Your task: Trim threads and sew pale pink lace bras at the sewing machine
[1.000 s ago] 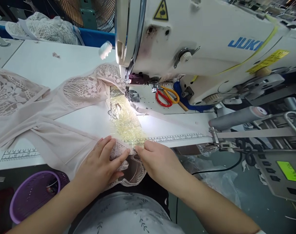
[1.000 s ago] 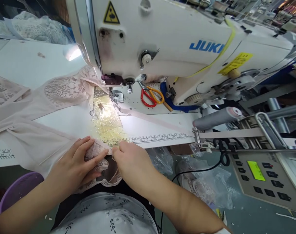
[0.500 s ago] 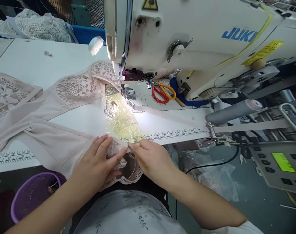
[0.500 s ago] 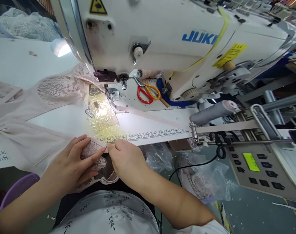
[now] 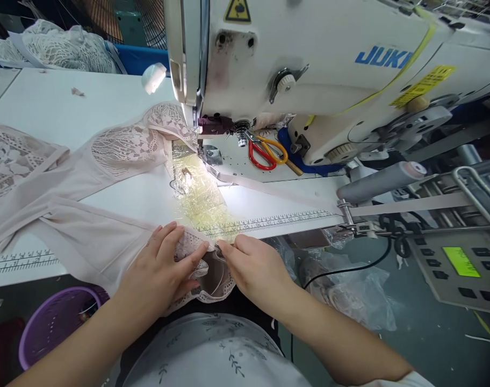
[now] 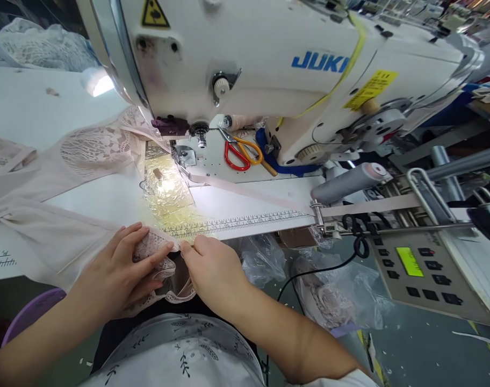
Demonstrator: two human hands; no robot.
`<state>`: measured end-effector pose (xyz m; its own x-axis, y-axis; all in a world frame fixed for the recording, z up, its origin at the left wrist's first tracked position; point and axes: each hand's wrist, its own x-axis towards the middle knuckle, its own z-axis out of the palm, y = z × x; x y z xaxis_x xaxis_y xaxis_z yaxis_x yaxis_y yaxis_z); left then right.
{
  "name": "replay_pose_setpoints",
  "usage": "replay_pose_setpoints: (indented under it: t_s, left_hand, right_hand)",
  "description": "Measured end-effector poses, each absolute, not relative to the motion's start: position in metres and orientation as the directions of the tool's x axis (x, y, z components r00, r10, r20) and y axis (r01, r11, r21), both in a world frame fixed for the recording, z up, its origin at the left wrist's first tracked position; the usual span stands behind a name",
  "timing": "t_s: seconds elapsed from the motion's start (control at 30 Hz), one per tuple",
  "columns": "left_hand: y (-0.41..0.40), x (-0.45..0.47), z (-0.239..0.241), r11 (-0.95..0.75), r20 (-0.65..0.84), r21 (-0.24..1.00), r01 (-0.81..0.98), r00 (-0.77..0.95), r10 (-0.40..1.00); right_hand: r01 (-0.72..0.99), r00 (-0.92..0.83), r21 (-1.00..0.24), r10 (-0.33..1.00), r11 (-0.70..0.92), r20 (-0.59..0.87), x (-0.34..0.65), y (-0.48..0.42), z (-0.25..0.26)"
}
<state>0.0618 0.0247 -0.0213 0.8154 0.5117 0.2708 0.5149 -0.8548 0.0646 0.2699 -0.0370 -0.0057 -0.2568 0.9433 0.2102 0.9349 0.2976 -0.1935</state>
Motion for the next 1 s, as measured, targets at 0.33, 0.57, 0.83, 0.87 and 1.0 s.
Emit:
replay_pose_setpoints:
  t_s: [0.33, 0.57, 0.83, 0.87, 1.0]
  left_hand:
    - [0.020, 0.063, -0.022, -0.838, 0.285, 0.024, 0.544, 0.800, 0.528]
    - [-0.002, 0.058, -0.028, -0.742, 0.364, 0.095, 0.664, 0.670, 0.646]
    - [0.009, 0.036, -0.036, -0.736, 0.573, 0.241, 0.632, 0.520, 0.634]
    - [0.011, 0.033, -0.038, -0.741, 0.596, 0.223, 0.633, 0.513, 0.618]
    - [0.014, 0.026, -0.045, -0.733, 0.652, 0.173, 0.657, 0.482, 0.585]
  right_hand:
    - [0.880, -0.220, -0.326, 0.905, 0.345, 0.365, 0.278, -0.042, 0.004]
    - [0.861, -0.304, -0.316, 0.902, 0.398, 0.307, 0.248, 0.005, 0.002]
    - [0.753, -0.595, -0.266, 0.795, 0.602, 0.116, 0.202, 0.049, 0.017]
    - [0.756, -0.603, -0.247, 0.792, 0.606, 0.098, 0.202, 0.050, 0.016]
    - [0.829, -0.531, -0.160, 0.844, 0.535, 0.069, 0.202, 0.045, 0.012]
